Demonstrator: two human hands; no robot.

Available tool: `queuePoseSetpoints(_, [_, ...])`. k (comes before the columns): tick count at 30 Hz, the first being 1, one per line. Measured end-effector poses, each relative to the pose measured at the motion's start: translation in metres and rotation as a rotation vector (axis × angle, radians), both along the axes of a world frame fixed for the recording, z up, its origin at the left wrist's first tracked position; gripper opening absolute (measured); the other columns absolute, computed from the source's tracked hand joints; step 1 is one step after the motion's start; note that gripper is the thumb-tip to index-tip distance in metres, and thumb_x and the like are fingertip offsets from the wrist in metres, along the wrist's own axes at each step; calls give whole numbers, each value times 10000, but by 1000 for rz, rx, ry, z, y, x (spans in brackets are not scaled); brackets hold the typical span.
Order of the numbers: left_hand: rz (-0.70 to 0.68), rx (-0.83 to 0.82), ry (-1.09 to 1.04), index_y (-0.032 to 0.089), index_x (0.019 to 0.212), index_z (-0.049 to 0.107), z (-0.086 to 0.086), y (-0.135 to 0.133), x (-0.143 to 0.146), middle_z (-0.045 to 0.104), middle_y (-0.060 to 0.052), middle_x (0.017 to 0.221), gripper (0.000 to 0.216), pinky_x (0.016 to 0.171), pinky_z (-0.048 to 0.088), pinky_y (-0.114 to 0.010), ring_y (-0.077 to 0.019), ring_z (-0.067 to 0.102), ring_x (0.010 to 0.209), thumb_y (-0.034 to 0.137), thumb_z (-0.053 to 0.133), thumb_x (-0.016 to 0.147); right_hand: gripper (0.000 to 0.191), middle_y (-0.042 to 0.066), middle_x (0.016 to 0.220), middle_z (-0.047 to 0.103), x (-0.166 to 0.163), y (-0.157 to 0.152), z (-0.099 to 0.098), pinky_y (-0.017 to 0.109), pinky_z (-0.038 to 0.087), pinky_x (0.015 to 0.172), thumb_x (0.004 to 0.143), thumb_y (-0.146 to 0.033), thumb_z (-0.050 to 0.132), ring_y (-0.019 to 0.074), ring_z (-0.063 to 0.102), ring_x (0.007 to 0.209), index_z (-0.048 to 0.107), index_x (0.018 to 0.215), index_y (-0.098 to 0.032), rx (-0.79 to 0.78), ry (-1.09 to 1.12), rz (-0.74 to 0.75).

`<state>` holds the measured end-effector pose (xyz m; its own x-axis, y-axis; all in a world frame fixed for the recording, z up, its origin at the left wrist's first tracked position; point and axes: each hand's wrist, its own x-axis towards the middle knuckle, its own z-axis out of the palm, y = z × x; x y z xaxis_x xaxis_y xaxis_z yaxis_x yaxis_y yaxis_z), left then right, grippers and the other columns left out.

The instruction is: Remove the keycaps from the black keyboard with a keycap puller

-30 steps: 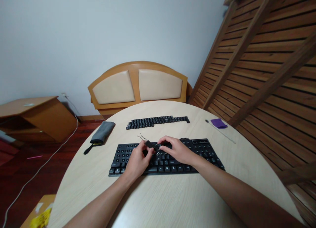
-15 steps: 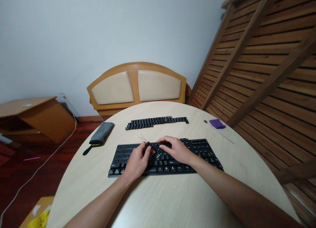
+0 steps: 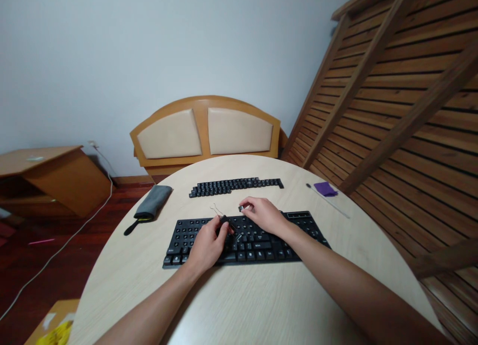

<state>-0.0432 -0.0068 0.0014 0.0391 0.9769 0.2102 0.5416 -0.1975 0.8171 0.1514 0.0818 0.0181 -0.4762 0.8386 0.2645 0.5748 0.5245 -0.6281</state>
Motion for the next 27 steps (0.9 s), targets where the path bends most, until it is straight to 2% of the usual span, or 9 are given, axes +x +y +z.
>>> queuePoseSetpoints(4, [-2, -3, 28, 207, 817, 628, 0, 0, 0, 734, -45, 833, 268, 762, 445, -299, -230, 661, 808, 356, 462, 966, 176, 29, 961, 760, -14, 34, 18, 299, 500, 783, 854, -197, 643, 213, 696, 893, 718, 1006, -243, 109, -158, -99])
queuePoseSetpoints(7, [-5, -5, 35, 207, 818, 638, 0, 0, 0, 734, -48, 836, 273, 779, 440, -306, -233, 660, 814, 353, 460, 966, 166, 36, 975, 755, -27, 59, 21, 300, 488, 799, 884, -230, 633, 215, 682, 912, 705, 1034, -245, 192, -196, -175])
queuePoseSetpoints(11, [-3, -17, 33, 209, 819, 648, 2, 0, 0, 737, -49, 832, 267, 767, 443, -307, -239, 662, 807, 355, 474, 959, 184, 78, 1112, 709, -38, 76, 8, 325, 446, 921, 932, -235, 578, 223, 626, 1050, 681, 1082, -213, 250, -177, -216])
queuePoseSetpoints(13, [0, -12, 44, 207, 817, 650, 2, 0, 0, 736, -48, 827, 275, 768, 447, -309, -237, 662, 804, 351, 468, 964, 195, 87, 1118, 698, -39, 78, -1, 326, 433, 945, 944, -227, 560, 216, 617, 1059, 675, 1098, -198, 261, -170, -222])
queuePoseSetpoints(18, [-5, -1, 48, 207, 817, 655, 1, 0, 0, 734, -47, 828, 280, 775, 452, -308, -233, 664, 810, 342, 461, 967, 207, 72, 1094, 709, -38, 78, -18, 314, 448, 916, 936, -212, 568, 207, 637, 1022, 676, 1113, -215, 247, -180, -206])
queuePoseSetpoints(27, [-5, -12, 55, 207, 817, 626, 1, 0, 0, 727, -45, 832, 269, 764, 440, -313, -232, 660, 807, 339, 452, 973, 188, 29, 967, 756, -41, 82, -28, 295, 479, 848, 892, -242, 626, 208, 680, 944, 709, 1061, -255, 192, -241, -186])
